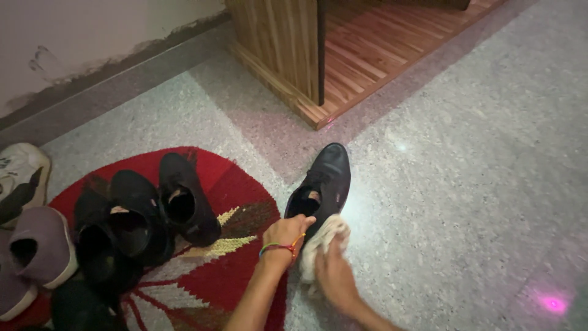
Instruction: The person wipes several black shoes with a cloth on a red rug, then places each shoe in a corner of the room. The person repeats this process for multiple shoes.
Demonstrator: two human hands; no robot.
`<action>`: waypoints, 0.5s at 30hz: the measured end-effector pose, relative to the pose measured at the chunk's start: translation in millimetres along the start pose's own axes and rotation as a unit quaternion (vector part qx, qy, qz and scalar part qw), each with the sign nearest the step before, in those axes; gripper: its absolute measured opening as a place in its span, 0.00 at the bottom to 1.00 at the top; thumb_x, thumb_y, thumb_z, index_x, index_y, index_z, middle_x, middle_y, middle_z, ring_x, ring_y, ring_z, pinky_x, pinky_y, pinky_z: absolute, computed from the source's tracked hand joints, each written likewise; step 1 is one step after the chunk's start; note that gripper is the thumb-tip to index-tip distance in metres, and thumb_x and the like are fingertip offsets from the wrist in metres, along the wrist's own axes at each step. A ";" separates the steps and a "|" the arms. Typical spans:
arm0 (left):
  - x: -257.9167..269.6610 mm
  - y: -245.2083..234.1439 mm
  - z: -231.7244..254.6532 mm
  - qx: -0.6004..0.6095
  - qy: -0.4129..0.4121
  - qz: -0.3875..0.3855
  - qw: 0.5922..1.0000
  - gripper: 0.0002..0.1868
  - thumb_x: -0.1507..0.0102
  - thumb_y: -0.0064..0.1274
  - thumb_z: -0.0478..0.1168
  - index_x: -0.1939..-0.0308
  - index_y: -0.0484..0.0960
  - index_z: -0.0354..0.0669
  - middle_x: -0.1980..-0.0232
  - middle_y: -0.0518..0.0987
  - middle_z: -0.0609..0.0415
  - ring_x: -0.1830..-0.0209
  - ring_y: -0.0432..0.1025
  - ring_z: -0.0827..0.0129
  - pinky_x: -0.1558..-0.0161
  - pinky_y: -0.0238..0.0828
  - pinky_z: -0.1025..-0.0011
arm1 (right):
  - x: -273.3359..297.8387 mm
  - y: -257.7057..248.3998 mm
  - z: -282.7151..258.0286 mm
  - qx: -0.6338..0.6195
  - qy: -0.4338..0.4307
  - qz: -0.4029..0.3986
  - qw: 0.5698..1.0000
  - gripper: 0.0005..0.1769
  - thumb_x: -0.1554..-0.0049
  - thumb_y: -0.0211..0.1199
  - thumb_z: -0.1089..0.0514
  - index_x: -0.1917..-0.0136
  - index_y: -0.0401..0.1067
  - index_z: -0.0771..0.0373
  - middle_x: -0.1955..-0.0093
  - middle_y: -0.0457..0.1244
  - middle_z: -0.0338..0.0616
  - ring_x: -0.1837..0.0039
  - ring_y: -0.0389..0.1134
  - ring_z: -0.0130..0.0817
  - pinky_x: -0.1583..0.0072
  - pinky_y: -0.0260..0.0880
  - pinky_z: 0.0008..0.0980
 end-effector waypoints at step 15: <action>30.3 0.7 60.4 -0.138 0.217 0.157 0.953 0.20 0.34 0.49 0.59 0.54 0.85 0.50 0.51 0.80 0.53 0.47 0.69 0.58 0.54 0.67 0.54 | -39.6 -93.6 2.9 0.176 -0.002 0.117 0.977 0.42 0.52 0.70 0.35 0.32 0.65 0.59 0.43 0.62 0.61 0.44 0.69 0.60 0.46 0.71 0.53</action>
Point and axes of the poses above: each hand's wrist, its own x-axis away from the middle knuckle, its own y-axis out of the palm, z = x × y, the point moved 3 cm from there along -x, towards the middle knuckle
